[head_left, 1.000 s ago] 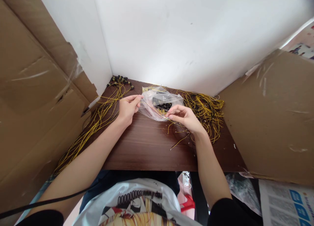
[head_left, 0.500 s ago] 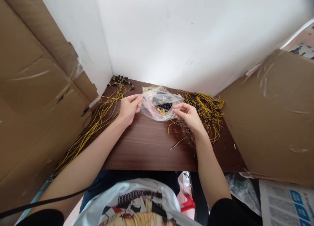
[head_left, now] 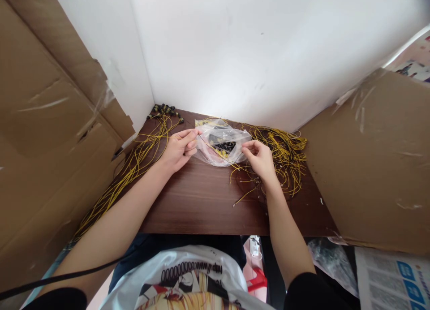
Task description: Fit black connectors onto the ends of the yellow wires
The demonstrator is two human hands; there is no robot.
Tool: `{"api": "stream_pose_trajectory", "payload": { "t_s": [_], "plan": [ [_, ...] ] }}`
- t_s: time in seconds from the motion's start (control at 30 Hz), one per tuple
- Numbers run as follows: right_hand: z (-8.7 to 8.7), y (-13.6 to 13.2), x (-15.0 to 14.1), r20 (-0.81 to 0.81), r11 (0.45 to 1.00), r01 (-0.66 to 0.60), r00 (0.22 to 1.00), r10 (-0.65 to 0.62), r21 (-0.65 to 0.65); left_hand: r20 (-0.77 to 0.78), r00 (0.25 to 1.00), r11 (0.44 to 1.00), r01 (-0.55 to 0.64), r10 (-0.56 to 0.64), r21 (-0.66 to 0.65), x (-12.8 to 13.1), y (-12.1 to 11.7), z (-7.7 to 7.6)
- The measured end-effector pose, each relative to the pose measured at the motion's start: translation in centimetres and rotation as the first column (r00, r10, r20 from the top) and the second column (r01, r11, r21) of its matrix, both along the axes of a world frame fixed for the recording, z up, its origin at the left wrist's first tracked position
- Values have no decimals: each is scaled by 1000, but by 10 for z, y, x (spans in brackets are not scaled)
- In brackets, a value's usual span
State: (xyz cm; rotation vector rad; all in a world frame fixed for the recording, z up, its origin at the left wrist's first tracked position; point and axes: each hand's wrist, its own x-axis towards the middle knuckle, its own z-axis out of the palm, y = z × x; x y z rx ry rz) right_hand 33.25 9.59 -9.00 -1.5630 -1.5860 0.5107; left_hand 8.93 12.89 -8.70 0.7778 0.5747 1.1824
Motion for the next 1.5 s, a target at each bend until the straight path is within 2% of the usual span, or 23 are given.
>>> {"api": "stream_pose_trajectory", "payload": {
  "t_s": [0.1, 0.17, 0.3, 0.43, 0.53, 0.63, 0.77, 0.9, 1.07, 1.3, 1.43, 1.5],
  "plan": [
    [0, 0, 0, -47, 1000, 10, 999, -10, -7, 21, 998, 998, 53, -53, -15, 0, -1, 2],
    [0, 0, -1, -19, 1000, 1, 1000, -1, -12, -5, 998, 998, 63, -63, 3, 0, -2, 2],
    [3, -3, -10, 28, 997, -59, 998, 57, 51, -148, 989, 996, 33, -20, 88, 4, -4, 0],
    [10, -9, -24, -89, 983, -179, 979, 182, 37, -293, 956, 987, 32, 17, 160, 7, -6, -4],
    [13, -13, -33, -189, 946, -325, 930, 316, -15, -349, 937, 980, 51, 20, 192, 7, -7, -5],
    [14, -16, -41, -256, 884, -465, 862, 438, -51, -387, 921, 973, 55, 38, 226, 8, -9, -4],
    [12, -20, -49, -302, 823, -554, 812, 500, -127, -424, 904, 964, 61, 57, 258, 10, -12, 0],
    [11, -20, -51, -326, 830, -531, 826, 460, -174, -429, 896, 958, 19, 110, 285, 12, -14, 1],
    [13, -18, -45, -343, 883, -446, 860, 378, -146, -393, 899, 951, -72, 192, 301, 12, -13, -1],
    [12, -14, -38, -452, 930, -344, 856, 252, -133, -339, 902, 940, -169, 269, 295, 14, -13, -1],
    [10, -13, -37, -418, 948, -293, 882, 218, -124, -335, 902, 938, -174, 274, 300, 15, -14, -1],
    [10, -13, -37, -348, 962, -259, 913, 214, -89, -336, 900, 937, -178, 279, 300, 15, -14, -2]
  ]
}}
